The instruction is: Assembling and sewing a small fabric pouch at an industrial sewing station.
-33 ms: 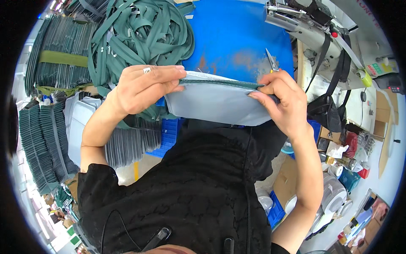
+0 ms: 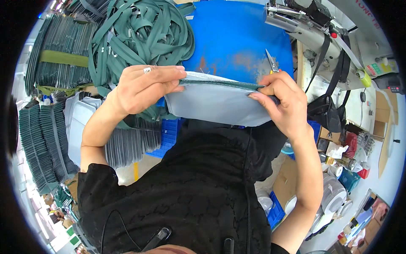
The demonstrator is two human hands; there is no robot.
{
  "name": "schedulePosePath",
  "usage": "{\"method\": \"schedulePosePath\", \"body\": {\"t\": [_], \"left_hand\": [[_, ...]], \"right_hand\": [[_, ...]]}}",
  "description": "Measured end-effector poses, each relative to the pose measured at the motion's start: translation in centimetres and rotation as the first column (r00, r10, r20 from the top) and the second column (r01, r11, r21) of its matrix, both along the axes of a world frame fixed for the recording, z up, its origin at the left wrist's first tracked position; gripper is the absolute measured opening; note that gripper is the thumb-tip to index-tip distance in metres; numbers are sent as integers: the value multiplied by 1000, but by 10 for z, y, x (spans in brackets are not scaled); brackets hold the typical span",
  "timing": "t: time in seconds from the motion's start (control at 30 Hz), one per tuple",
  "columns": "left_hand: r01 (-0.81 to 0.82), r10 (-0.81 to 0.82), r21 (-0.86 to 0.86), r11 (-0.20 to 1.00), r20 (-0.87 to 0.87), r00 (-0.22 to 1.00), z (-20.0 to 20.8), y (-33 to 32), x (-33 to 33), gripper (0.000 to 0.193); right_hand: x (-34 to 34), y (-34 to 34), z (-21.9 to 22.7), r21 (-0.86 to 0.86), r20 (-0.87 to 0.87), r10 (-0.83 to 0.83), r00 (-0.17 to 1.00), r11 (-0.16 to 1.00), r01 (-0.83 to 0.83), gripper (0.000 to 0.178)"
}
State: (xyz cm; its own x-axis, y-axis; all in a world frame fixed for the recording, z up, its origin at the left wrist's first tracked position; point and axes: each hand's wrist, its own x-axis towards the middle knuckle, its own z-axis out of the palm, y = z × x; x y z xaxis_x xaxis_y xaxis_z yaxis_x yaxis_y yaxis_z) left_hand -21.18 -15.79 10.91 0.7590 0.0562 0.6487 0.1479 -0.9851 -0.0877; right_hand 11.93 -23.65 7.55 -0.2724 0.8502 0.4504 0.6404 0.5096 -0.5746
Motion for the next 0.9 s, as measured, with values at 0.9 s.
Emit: {"method": "schedulePosePath", "body": {"t": [0.9], "left_hand": [[-179, 43, -628, 757, -226, 973, 35, 154, 102, 10]], "right_hand": [[39, 66, -3, -513, -416, -203, 886, 857, -45, 15]]}}
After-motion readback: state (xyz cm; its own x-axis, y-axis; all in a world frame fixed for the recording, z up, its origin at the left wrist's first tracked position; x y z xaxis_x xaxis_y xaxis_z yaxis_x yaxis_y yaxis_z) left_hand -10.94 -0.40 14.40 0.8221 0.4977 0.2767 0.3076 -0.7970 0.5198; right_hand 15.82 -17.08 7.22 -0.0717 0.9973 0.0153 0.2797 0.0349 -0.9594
